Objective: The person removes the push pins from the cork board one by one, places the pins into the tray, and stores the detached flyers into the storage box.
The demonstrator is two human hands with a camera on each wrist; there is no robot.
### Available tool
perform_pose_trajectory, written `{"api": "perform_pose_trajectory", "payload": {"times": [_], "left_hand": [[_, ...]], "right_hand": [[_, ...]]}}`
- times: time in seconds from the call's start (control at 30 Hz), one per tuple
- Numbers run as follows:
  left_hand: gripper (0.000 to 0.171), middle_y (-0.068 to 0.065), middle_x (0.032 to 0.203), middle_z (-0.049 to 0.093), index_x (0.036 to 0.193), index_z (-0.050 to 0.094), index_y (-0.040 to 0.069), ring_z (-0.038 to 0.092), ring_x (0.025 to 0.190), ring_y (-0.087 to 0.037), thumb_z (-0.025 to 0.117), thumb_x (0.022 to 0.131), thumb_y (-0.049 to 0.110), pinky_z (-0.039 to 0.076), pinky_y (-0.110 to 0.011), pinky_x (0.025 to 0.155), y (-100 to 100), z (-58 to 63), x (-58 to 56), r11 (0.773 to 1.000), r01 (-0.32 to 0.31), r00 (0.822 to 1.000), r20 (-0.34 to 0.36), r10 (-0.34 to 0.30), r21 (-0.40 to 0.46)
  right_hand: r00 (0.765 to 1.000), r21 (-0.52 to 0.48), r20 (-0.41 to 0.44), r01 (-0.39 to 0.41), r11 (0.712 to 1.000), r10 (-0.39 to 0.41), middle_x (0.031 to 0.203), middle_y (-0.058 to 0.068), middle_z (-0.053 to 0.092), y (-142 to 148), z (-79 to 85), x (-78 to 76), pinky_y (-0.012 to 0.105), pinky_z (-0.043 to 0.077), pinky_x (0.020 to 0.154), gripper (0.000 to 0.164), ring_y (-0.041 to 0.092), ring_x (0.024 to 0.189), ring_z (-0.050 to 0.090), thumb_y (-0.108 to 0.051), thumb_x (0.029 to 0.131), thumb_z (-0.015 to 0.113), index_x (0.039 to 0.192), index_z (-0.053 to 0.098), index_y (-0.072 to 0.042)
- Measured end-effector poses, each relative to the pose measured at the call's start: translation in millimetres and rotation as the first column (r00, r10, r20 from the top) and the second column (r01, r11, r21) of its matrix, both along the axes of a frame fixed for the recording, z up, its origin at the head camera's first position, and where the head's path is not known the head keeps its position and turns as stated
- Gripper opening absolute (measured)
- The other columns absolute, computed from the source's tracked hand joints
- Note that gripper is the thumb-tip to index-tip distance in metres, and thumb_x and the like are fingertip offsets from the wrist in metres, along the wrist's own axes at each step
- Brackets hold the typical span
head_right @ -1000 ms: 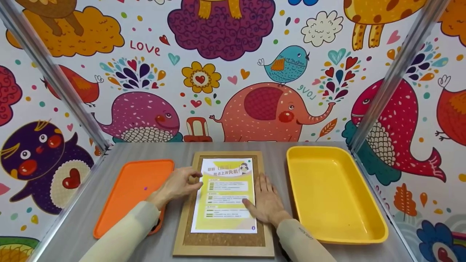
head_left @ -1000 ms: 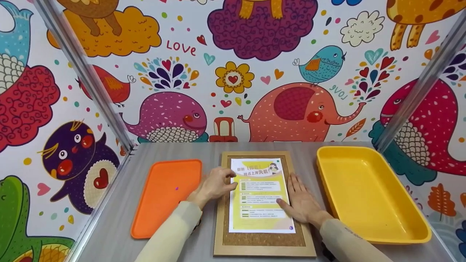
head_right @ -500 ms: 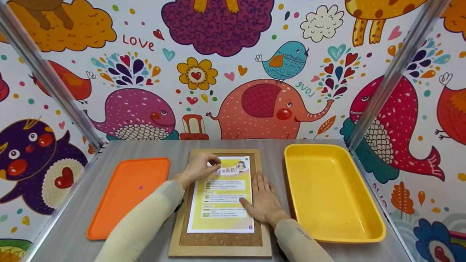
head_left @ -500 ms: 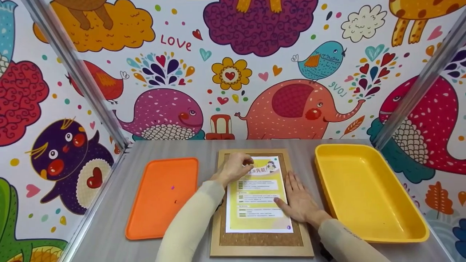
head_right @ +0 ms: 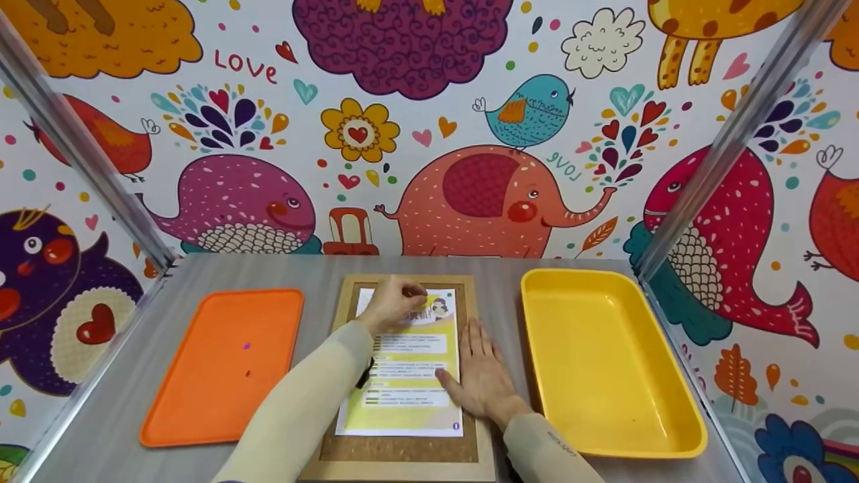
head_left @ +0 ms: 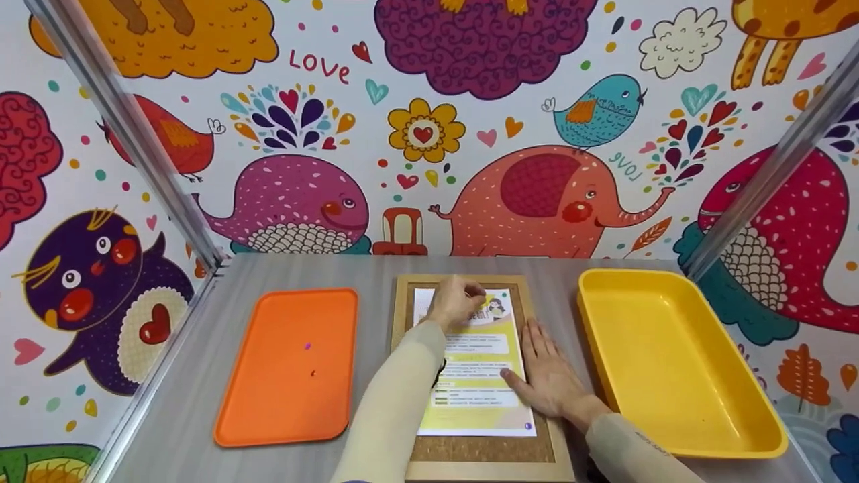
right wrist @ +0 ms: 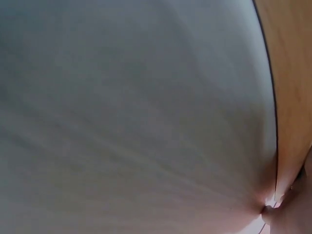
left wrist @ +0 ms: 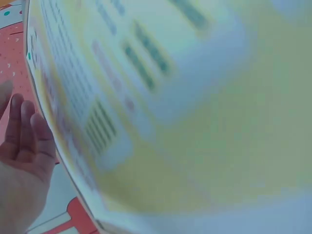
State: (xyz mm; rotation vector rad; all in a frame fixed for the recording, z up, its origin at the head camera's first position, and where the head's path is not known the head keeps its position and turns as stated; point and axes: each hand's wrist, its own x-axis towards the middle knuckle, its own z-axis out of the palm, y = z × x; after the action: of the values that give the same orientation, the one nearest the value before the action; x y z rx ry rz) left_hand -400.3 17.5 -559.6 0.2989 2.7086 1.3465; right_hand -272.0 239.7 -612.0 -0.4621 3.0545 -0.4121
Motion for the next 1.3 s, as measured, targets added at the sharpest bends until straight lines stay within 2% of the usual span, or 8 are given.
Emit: {"api": "perform_pose_trajectory", "payload": {"times": [0.17, 0.27, 0.43, 0.7, 1.0, 1.3], "left_hand": [[0.013, 0.009, 0.098, 0.075, 0.109, 0.083, 0.017, 0.066, 0.09, -0.009, 0.078, 0.098, 0.021, 0.056, -0.034, 0.089, 18, -2.6, -6.7, 0.999, 0.032, 0.999, 0.006, -0.032, -0.032], [0.014, 0.009, 0.097, 0.074, 0.11, 0.083, 0.019, 0.066, 0.09, -0.009, 0.078, 0.098, 0.023, 0.057, -0.034, 0.088, 27, -5.3, -11.2, 0.997, 0.03, 1.0, 0.011, -0.029, -0.073], [0.014, 0.011, 0.094, 0.072, 0.11, 0.082, 0.023, 0.064, 0.088, -0.01, 0.078, 0.097, 0.028, 0.056, -0.035, 0.087, 40, -11.7, -14.5, 0.991, -0.008, 1.0, 0.004, 0.009, -0.135], [0.009, 0.01, 0.09, 0.073, 0.101, 0.08, 0.026, 0.065, 0.083, -0.012, 0.079, 0.096, 0.033, 0.055, -0.036, 0.079, 58, -17.9, -14.7, 0.964, -0.085, 0.993, -0.099, 0.061, -0.253], [0.017, 0.008, 0.085, 0.071, 0.096, 0.079, 0.023, 0.065, 0.077, -0.012, 0.079, 0.096, 0.039, 0.057, -0.037, 0.074, 67, -21.0, -20.6, 0.945, -0.139, 0.987, -0.124, 0.106, -0.297], [0.043, 0.002, 0.067, 0.061, 0.074, 0.072, 0.017, 0.058, 0.063, -0.016, 0.073, 0.096, 0.054, 0.052, -0.037, 0.059, 74, -18.0, -20.0, 0.906, -0.147, 0.988, -0.1, 0.116, -0.398]], "right_hand": [[1.0, 0.017, 0.012, 0.014, 1.0, -0.014, 0.177, 0.019, 0.001, 1, 0.1, 1.5, 0.06, 0.019, 0.127, 0.107, 0.04, 0.163, 0.006, -0.075, 0.101, 0.04, 0.167, 0.007, 0.003], [1.0, 0.017, 0.028, 0.009, 1.0, -0.009, 0.177, 0.018, -0.002, 0, 0.4, 0.7, 0.06, 0.018, 0.127, 0.107, 0.039, 0.163, 0.003, -0.076, 0.101, 0.037, 0.167, 0.005, 0.002], [0.999, 0.02, 0.045, 0.001, 1.0, -0.001, 0.177, 0.018, -0.004, -2, 0.0, 0.7, 0.058, 0.018, 0.127, 0.106, 0.038, 0.163, 0.001, -0.077, 0.102, 0.035, 0.167, 0.005, 0.001], [1.0, 0.028, -0.013, -0.005, 1.0, 0.006, 0.175, 0.023, 0.006, 0, -0.5, 1.2, 0.059, 0.023, 0.126, 0.103, 0.04, 0.162, 0.008, -0.071, 0.103, 0.04, 0.166, 0.012, 0.005], [1.0, 0.041, 0.016, -0.005, 0.999, 0.004, 0.176, 0.02, 0.0, -2, 1.0, -0.4, 0.059, 0.019, 0.127, 0.104, 0.038, 0.163, 0.003, -0.074, 0.103, 0.038, 0.167, 0.007, 0.003], [1.0, 0.03, -0.003, 0.001, 1.0, -0.001, 0.176, 0.02, 0.002, -2, -0.1, 1.1, 0.06, 0.02, 0.126, 0.105, 0.04, 0.163, 0.006, -0.073, 0.102, 0.04, 0.167, 0.011, 0.003]]}}
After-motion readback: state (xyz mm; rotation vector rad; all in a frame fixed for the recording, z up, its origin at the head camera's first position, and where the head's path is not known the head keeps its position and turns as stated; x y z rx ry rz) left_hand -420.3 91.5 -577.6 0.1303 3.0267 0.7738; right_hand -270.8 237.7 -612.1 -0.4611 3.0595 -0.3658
